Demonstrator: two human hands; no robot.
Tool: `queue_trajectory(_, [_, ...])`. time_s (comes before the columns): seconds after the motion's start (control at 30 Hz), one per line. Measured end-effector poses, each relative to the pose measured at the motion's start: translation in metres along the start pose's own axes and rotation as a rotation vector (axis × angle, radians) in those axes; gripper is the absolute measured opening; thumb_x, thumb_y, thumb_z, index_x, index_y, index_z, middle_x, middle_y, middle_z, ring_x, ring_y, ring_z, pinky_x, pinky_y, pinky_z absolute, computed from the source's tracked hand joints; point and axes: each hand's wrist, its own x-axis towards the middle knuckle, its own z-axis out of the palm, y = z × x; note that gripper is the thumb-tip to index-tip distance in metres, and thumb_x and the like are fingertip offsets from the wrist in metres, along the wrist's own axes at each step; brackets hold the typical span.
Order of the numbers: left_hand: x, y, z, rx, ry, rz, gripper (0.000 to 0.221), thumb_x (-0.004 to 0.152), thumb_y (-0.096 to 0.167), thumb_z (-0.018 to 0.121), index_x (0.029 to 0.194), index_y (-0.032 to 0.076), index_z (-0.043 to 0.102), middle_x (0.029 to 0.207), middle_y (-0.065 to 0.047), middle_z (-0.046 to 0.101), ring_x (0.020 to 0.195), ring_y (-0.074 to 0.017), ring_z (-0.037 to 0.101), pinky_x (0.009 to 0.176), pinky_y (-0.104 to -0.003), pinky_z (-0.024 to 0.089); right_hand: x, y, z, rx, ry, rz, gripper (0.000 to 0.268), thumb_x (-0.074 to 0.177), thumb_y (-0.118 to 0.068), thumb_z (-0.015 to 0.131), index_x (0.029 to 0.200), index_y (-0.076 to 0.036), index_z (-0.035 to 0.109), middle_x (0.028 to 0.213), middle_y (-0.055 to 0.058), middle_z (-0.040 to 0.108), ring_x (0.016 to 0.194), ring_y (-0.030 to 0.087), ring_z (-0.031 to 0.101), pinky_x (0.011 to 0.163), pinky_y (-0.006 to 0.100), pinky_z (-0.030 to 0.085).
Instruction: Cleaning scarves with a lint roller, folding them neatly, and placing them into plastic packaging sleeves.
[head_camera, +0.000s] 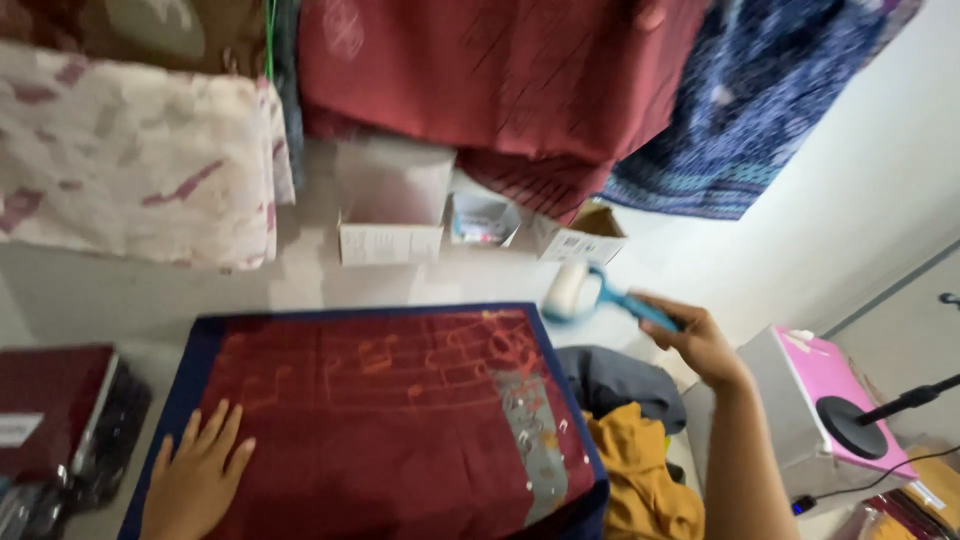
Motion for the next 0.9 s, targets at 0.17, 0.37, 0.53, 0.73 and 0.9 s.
queue_trajectory(0.17, [0.059, -0.035, 0.084, 0.03, -0.126, -0.02, 0.077, 0.091, 0.077, 0.021, 0.159, 0.042, 0.014, 0.171, 0.017, 0.013, 0.162, -0.022, 0.012, 0.127, -0.058, 0.019, 0.017, -0.057, 0.028, 0.558, 0.427, -0.076, 0.047, 0.099, -0.014, 0.062, 0.145, -0.008, 0.058, 0.077, 0.004, 0.048, 0.056, 0.012, 0.043, 0.05, 0.026, 0.036])
queue_trajectory(0.37, [0.068, -0.032, 0.075, 0.044, -0.271, -0.051, 0.076, 0.093, 0.077, 0.018, 0.16, 0.042, 0.014, 0.172, 0.015, 0.009, 0.163, -0.0226, 0.006, 0.129, -0.06, 0.013, 0.038, -0.066, 0.043, 0.452, 0.503, 0.041, 0.045, 0.096, -0.012, 0.067, 0.14, -0.009, 0.065, 0.077, 0.005, 0.054, 0.059, 0.012, 0.044, 0.051, 0.025, 0.038])
queue_trajectory(0.53, [0.056, -0.027, 0.054, -0.033, -0.252, -0.066, 0.076, 0.092, 0.077, 0.023, 0.159, 0.041, 0.019, 0.173, 0.011, 0.011, 0.163, -0.0247, 0.008, 0.128, -0.059, 0.014, 0.053, -0.031, 0.036, 0.775, 0.347, 0.034, 0.054, 0.1, -0.038, 0.052, 0.146, -0.01, 0.051, 0.104, 0.015, 0.059, 0.069, 0.02, 0.051, 0.066, 0.03, 0.044])
queue_trajectory(0.73, [-0.026, -0.034, -0.054, -0.418, 0.066, -0.146, 0.051, 0.1, 0.051, 0.047, 0.136, 0.02, 0.066, 0.131, -0.005, 0.073, 0.121, -0.0247, 0.071, 0.099, -0.038, 0.056, 0.029, 0.05, 0.038, 0.678, 0.125, 0.213, 0.039, 0.098, -0.029, 0.046, 0.127, -0.006, 0.057, 0.094, 0.018, 0.066, 0.069, 0.024, 0.06, 0.063, 0.033, 0.048])
queue_trajectory(0.9, [-0.05, -0.088, -0.066, -0.716, -0.462, -0.444, 0.055, 0.106, 0.039, 0.062, 0.107, -0.01, 0.087, 0.085, -0.025, 0.086, 0.072, -0.0317, 0.074, 0.067, -0.037, 0.055, -0.026, 0.087, 0.07, -0.106, -0.552, 0.502, 0.021, 0.088, -0.009, 0.073, 0.099, 0.001, 0.087, 0.081, 0.009, 0.078, 0.067, 0.018, 0.065, 0.061, 0.029, 0.056])
